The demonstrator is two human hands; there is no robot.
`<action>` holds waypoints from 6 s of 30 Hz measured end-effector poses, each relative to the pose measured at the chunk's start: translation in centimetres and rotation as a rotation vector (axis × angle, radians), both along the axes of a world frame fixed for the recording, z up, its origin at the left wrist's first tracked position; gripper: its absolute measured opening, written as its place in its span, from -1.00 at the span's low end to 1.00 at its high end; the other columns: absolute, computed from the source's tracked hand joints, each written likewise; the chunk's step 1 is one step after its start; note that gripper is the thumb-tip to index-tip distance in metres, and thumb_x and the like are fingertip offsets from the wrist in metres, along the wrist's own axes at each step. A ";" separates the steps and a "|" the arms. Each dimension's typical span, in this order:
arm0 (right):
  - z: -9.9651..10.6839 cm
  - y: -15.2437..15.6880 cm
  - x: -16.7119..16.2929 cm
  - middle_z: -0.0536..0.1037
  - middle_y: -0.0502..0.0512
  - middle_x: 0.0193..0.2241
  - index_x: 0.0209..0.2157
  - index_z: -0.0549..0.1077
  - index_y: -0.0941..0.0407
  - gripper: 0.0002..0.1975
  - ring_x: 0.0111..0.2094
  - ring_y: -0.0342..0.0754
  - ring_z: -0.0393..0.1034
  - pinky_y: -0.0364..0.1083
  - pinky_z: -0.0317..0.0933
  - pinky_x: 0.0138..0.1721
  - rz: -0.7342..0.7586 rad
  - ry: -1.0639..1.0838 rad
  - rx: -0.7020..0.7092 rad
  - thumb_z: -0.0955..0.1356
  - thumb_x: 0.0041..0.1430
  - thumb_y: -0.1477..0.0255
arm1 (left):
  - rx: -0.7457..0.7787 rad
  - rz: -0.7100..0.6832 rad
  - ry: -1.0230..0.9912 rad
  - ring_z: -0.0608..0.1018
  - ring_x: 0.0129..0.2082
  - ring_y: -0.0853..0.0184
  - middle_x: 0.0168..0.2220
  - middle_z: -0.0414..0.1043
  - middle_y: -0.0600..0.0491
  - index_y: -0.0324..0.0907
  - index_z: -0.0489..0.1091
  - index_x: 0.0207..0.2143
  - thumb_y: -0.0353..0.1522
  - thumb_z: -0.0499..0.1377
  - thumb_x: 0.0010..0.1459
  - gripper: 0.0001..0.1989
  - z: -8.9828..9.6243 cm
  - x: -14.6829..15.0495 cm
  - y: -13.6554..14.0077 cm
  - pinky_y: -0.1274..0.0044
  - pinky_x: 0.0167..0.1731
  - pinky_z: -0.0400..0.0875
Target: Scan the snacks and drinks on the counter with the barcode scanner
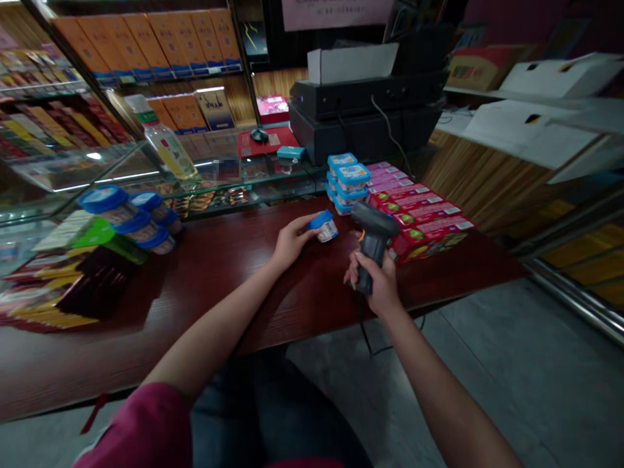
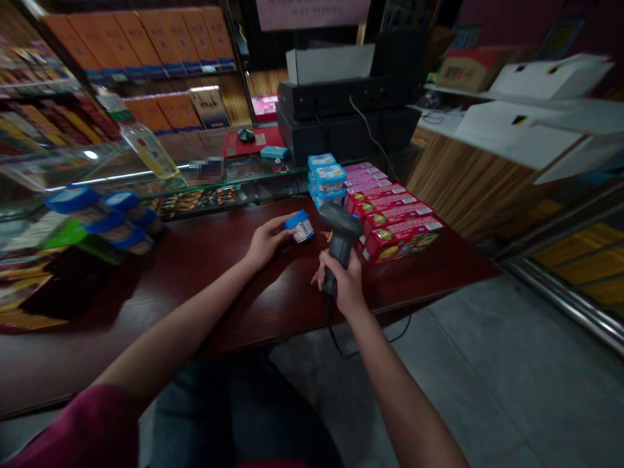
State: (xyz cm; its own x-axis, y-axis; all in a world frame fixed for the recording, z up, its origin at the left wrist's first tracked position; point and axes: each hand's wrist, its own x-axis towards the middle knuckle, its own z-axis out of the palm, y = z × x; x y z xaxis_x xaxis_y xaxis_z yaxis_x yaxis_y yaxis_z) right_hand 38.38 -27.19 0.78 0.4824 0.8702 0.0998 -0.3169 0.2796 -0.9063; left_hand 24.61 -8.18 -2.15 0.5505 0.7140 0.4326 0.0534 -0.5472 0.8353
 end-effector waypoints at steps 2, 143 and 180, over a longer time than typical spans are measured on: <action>0.2 0.3 -0.9 0.40 -0.21 -0.55 -0.05 0.40 0.04 -0.55 -0.70 -0.23 0.20 -0.12 0.33 -0.60 0.202 0.024 -0.070 0.53 0.06 0.25 | -0.104 0.040 -0.064 0.59 0.25 0.06 0.24 0.58 -0.07 -0.08 0.58 0.17 -0.26 0.34 0.25 -0.57 -0.2 -4.4 0.7 0.16 0.33 0.42; -0.3 13.6 -13.2 0.40 -0.18 -0.55 -0.03 0.43 0.09 -0.55 -0.69 -0.23 0.14 -0.14 0.20 -0.62 0.632 0.085 -0.122 0.53 0.09 0.25 | -1.107 0.226 -0.974 0.63 0.19 0.15 0.13 0.62 -0.09 -0.13 0.44 0.22 -0.07 0.07 0.51 -0.55 4.1 -20.5 3.5 0.30 0.23 0.57; -0.6 12.5 -13.9 0.41 -0.15 -0.57 -0.32 0.42 0.07 -0.66 -0.69 -0.25 0.20 -0.16 0.27 -0.61 0.566 0.056 -0.157 0.56 -0.01 0.25 | 0.319 0.696 0.578 0.43 0.39 -0.04 0.42 0.31 -0.23 -0.11 0.43 0.26 -0.30 0.40 0.25 -0.45 2.1 -32.4 -5.8 0.09 0.35 0.37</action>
State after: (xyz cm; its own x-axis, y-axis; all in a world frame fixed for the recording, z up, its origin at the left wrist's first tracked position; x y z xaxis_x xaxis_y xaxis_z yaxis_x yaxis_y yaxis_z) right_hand 24.46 -14.73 0.15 -0.0608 0.9961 -0.0637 -0.4262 -0.0836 -0.9008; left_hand -7.75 -14.00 -0.10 0.2364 0.8572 0.4576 0.8095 -0.4342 0.3952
